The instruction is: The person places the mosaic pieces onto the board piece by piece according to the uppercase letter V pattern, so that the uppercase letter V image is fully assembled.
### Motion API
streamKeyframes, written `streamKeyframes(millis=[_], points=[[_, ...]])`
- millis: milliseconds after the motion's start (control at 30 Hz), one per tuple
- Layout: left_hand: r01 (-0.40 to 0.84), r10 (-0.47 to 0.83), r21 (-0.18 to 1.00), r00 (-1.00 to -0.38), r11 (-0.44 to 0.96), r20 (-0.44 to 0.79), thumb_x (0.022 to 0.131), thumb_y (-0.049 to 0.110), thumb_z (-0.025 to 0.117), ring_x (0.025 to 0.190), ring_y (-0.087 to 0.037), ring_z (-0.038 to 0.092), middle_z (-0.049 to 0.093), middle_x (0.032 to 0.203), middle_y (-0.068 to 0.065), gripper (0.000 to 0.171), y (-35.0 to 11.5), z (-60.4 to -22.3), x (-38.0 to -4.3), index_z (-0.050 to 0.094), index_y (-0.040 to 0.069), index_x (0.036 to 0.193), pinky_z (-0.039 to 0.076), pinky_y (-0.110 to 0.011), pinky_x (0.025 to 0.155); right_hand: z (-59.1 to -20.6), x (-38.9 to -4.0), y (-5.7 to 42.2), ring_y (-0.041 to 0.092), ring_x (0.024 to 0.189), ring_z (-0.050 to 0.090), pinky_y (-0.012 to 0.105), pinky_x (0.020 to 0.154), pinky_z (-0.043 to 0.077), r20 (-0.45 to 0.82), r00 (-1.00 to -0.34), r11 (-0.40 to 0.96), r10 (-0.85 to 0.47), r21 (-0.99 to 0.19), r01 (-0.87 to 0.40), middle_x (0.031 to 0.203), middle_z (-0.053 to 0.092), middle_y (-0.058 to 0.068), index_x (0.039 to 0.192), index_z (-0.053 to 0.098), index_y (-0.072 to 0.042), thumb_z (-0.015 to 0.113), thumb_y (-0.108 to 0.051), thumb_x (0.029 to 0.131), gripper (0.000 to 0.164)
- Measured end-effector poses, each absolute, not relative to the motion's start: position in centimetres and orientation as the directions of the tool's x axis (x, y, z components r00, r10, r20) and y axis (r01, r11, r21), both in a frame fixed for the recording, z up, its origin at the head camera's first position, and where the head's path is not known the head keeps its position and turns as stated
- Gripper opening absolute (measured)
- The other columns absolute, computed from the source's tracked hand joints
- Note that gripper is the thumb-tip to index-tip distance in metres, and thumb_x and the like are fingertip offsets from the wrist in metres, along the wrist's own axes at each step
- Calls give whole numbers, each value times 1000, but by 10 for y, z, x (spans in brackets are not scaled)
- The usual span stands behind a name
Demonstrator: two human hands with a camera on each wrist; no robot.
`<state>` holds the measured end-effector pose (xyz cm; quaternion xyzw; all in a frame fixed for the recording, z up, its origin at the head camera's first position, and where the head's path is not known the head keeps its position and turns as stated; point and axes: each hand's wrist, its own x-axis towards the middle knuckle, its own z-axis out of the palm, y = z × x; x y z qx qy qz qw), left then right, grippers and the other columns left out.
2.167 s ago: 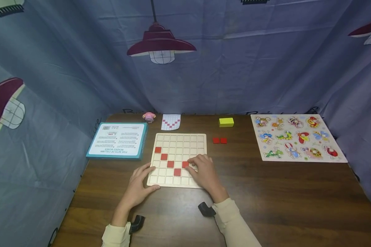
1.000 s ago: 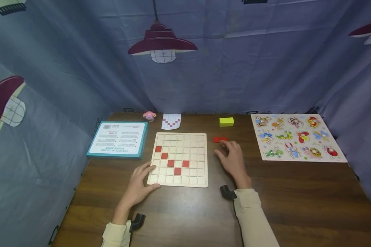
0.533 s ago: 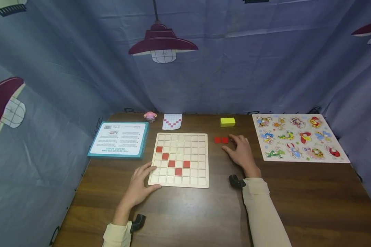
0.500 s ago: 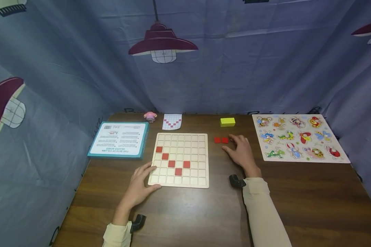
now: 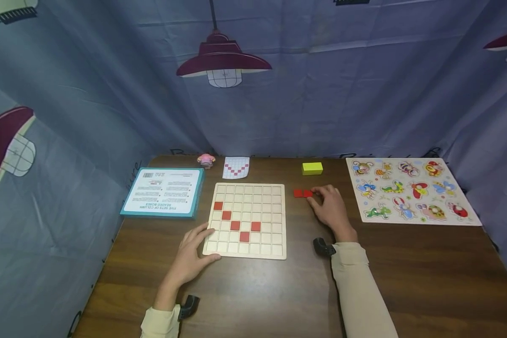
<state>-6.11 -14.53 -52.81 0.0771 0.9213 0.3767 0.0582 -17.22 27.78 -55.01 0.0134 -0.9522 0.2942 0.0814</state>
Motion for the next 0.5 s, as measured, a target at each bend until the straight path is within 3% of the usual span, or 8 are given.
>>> streamKeyframes(millis=[500], points=[[98, 182, 700, -982, 708, -46, 78, 39, 89, 147, -31, 34, 43, 160, -3, 76, -145, -530, -60, 58, 19, 144, 30, -62, 116, -560, -161, 271, 39, 100, 50, 53, 86, 41, 263, -962, 817, 73, -569, -93, 105, 57, 23, 117, 66, 7, 70, -17, 98, 31]])
